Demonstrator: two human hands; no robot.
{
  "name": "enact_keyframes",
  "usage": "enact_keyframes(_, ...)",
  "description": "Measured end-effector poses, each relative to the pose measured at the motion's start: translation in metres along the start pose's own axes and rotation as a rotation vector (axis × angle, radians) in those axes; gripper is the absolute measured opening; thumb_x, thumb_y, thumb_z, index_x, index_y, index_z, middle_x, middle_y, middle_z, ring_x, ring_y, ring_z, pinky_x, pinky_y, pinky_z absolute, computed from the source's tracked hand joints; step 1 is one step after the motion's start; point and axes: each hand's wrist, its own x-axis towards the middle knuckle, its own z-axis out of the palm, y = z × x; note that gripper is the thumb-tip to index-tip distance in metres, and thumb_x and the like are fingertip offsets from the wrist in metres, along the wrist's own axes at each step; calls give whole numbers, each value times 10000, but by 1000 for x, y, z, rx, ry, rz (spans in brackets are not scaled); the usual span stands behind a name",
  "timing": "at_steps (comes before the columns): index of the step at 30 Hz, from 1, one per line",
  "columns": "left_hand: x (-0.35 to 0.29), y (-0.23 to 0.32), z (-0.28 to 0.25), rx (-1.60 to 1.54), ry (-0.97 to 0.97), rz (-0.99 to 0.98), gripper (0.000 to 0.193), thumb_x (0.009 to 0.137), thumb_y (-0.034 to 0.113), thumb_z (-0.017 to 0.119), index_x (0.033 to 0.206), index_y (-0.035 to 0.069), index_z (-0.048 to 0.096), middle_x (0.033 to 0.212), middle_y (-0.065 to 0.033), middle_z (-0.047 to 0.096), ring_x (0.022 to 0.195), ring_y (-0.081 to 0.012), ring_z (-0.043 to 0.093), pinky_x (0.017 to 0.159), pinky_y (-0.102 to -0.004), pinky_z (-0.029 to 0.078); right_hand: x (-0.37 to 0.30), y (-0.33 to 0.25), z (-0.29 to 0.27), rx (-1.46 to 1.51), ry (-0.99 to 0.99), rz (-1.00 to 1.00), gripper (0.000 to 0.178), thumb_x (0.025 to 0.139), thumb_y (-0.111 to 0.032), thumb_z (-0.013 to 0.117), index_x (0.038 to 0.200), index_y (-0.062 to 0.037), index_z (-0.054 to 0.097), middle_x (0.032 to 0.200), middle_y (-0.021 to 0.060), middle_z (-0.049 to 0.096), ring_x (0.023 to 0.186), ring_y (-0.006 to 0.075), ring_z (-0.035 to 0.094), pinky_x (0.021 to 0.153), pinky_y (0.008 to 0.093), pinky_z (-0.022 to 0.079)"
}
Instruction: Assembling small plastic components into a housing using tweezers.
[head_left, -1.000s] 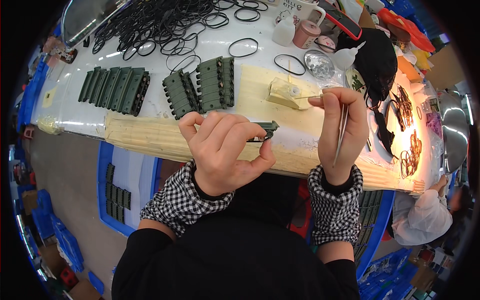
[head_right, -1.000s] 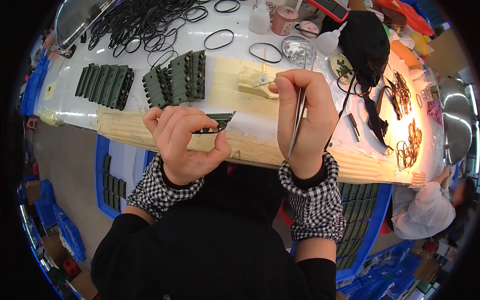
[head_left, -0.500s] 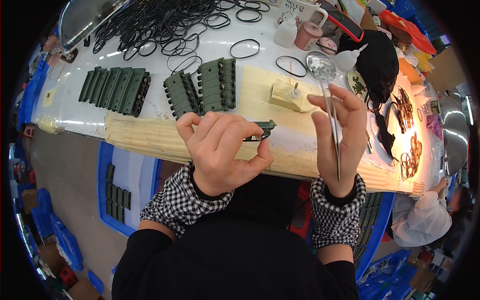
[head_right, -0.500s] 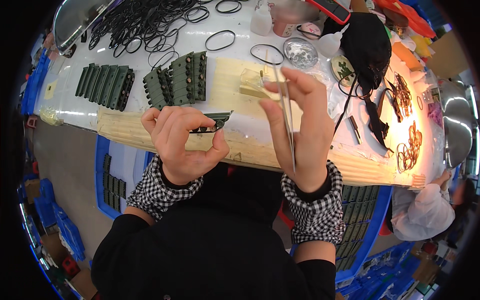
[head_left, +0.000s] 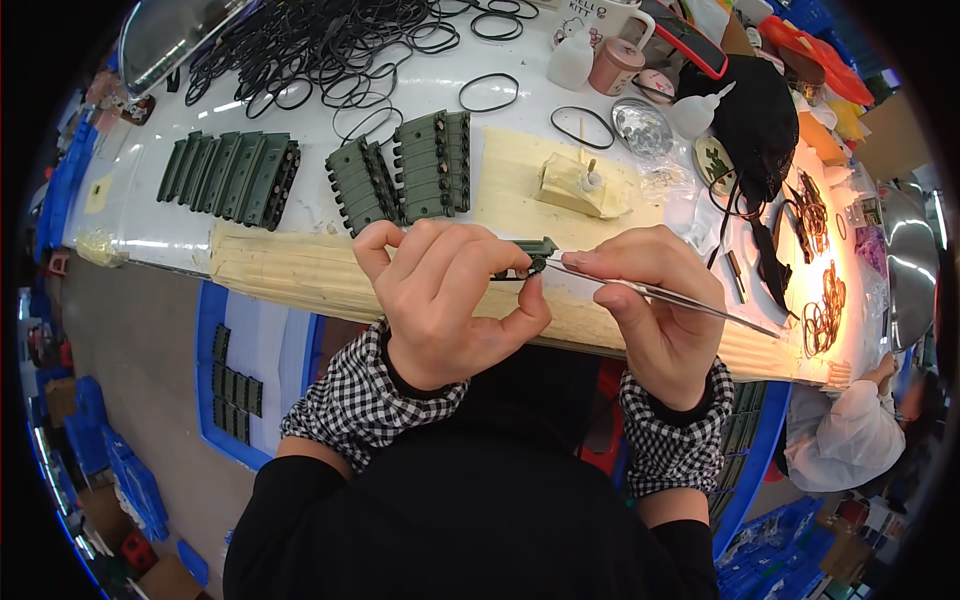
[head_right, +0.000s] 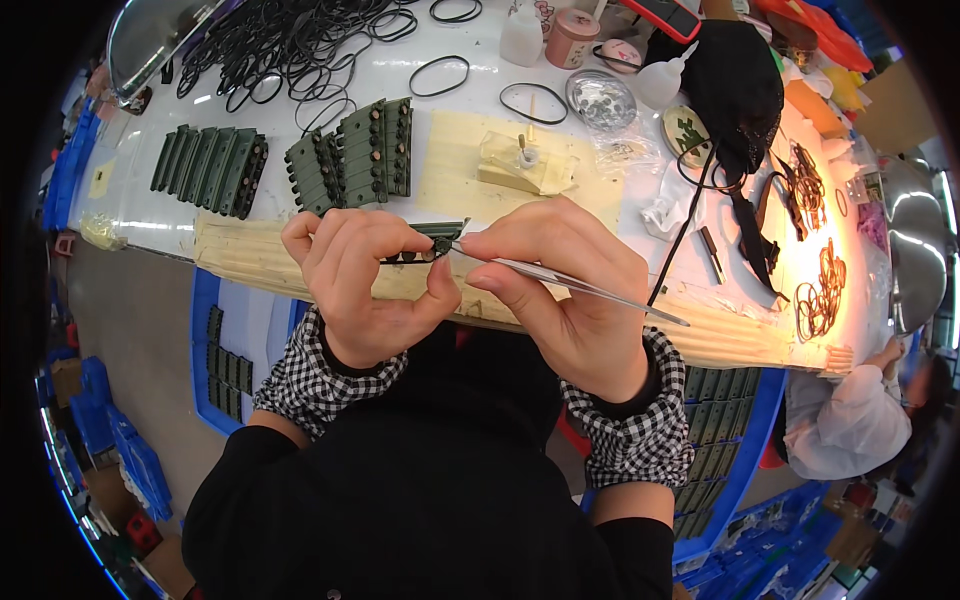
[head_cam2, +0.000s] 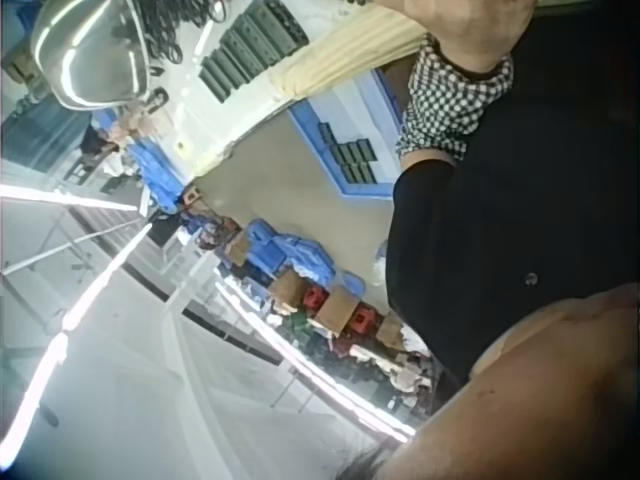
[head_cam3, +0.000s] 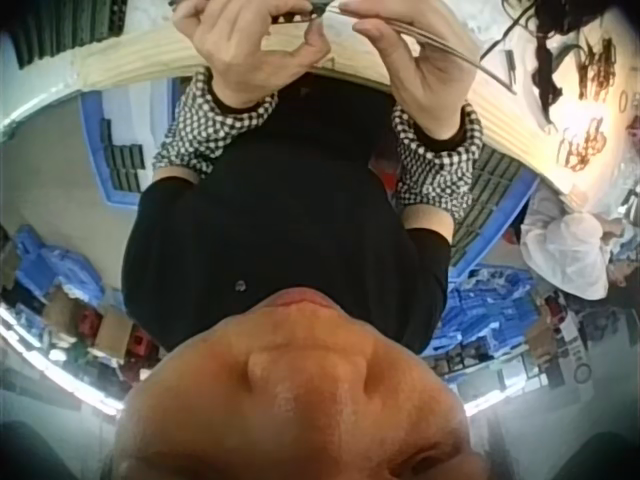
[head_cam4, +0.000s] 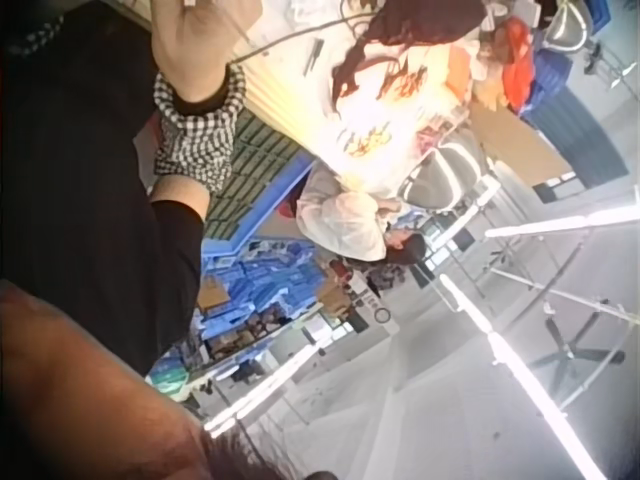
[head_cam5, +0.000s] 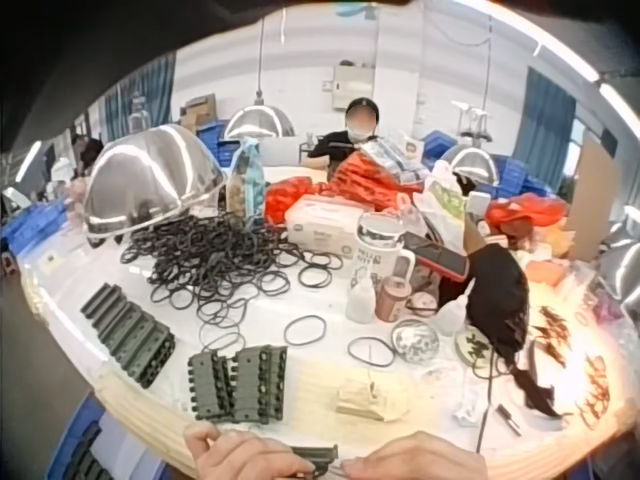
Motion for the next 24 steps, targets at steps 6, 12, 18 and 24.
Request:
enact_keyframes(6, 0, 1, 0, -7, -7, 0, 225, 578, 141, 725, 752, 138, 584, 691, 8, 592, 625, -170, 533, 753, -314, 291, 1, -1, 1, -25, -20, -10, 167, 763, -62, 744, 904, 4, 684, 823, 101, 642, 727, 197, 603, 635, 273, 472)
enact_keyframes(12, 1, 1, -2, -12, -21, 13, 227, 572, 133, 723, 749, 141, 581, 688, 13, 589, 618, -162, 529, 741, -312, 283, 4, -3, 1, -34, -58, -8, 150, 762, -48, 742, 890, 1, 681, 820, 99, 643, 724, 197, 612, 632, 273, 477)
enact_keyframes(18, -3, 2, 0, -18, -10, 30, 245, 570, 131, 729, 753, 143, 565, 692, 19, 588, 613, -153, 525, 739, -312, 279, 5, -3, -3, -43, -89, 6, 122, 764, -23, 733, 872, -3, 681, 807, 96, 650, 730, 200, 624, 636, 277, 484)
enact_keyframes(24, -8, -1, 1, -13, 6, 21, 313, 587, 150, 741, 783, 143, 497, 720, 19, 597, 608, -153, 519, 753, -318, 281, 4, -1, 2, -33, -57, 15, 100, 765, -5, 725, 856, -2, 682, 794, 98, 653, 723, 201, 626, 637, 277, 486)
